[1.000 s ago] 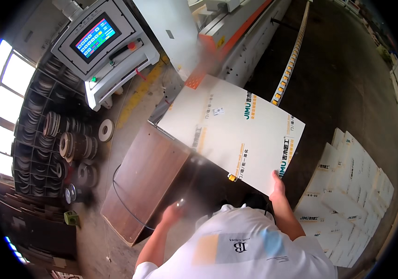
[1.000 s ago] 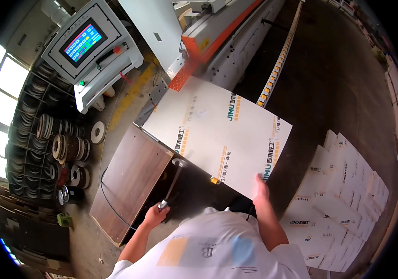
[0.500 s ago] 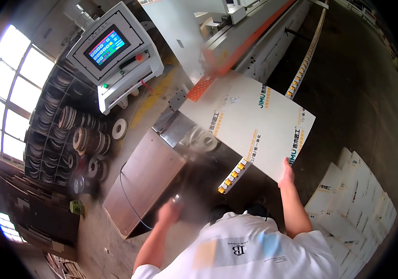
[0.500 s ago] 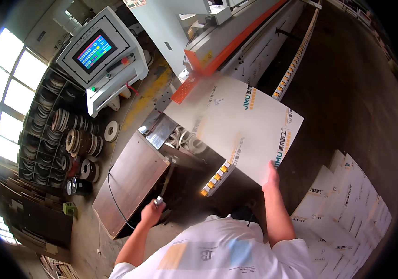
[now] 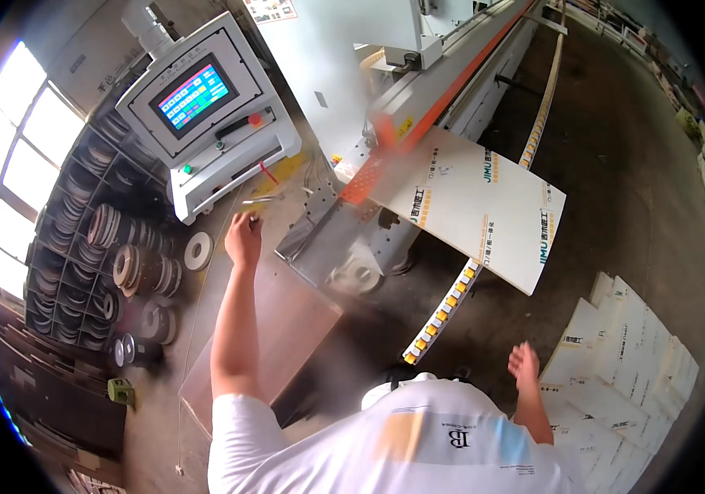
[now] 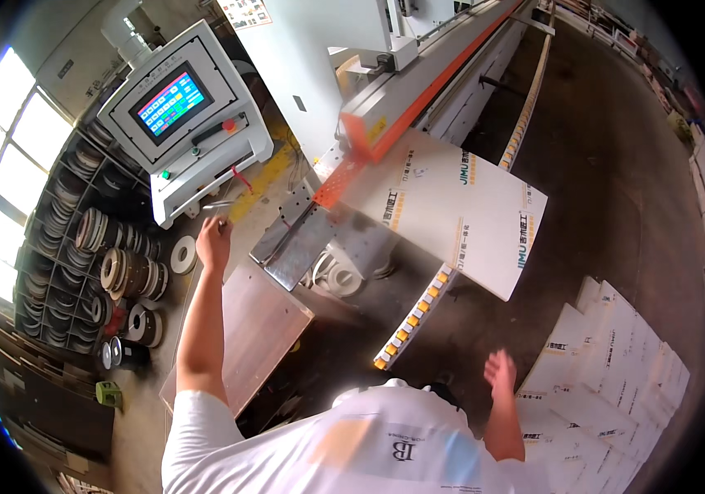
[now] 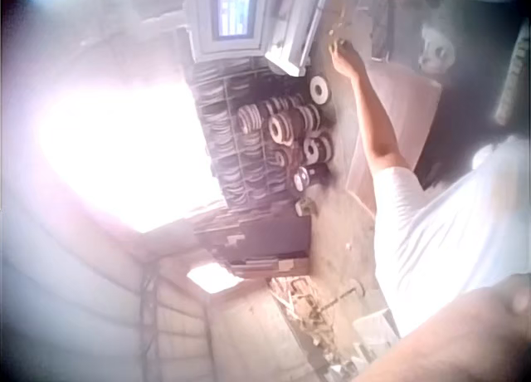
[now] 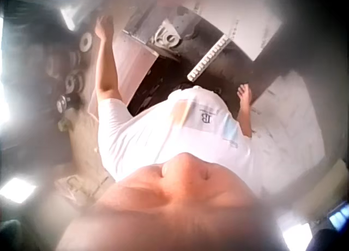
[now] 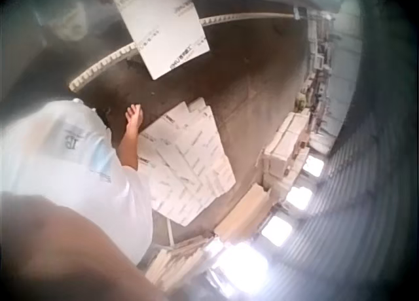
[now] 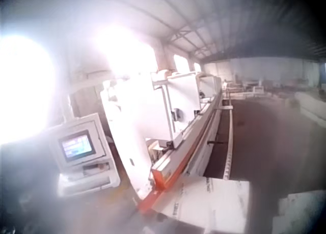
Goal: The person operates an industrial edge-banding machine by picking up boards from a stack, feeding them into the machine intake, and then collecting the processed boards at the exit to restack them.
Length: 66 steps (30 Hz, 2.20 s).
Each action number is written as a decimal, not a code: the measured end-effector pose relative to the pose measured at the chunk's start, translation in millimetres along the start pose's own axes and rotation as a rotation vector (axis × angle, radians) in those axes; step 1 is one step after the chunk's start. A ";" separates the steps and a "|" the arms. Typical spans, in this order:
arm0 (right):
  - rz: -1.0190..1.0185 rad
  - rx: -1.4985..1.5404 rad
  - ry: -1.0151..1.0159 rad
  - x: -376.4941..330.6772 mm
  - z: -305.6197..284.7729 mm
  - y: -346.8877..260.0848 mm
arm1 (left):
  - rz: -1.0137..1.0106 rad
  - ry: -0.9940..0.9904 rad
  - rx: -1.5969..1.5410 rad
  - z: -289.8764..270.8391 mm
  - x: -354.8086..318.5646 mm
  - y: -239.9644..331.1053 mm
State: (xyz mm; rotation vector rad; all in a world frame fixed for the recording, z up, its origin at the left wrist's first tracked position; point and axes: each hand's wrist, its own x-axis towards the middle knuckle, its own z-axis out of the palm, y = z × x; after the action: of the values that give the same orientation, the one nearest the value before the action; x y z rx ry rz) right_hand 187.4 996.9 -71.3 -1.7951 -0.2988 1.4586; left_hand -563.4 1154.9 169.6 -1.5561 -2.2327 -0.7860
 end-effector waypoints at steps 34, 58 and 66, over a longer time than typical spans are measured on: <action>-0.142 -0.214 0.389 -35.4 -198.6 279.5 | 0.275 -0.875 -1.063 261.7 -272.4 424.2; 0.274 0.667 0.661 237.2 -428.7 76.7 | 1.426 -1.420 -0.007 613.2 -528.3 1127.2; 0.215 0.918 0.774 439.1 -550.5 -41.7 | 1.221 -1.026 -0.293 714.6 -540.2 1366.7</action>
State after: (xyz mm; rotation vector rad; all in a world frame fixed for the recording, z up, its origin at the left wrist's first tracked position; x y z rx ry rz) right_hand 834.9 1064.2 -342.9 -1.4558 0.8438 0.7026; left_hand 945.1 1524.1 -338.6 -3.3469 -0.9738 0.1483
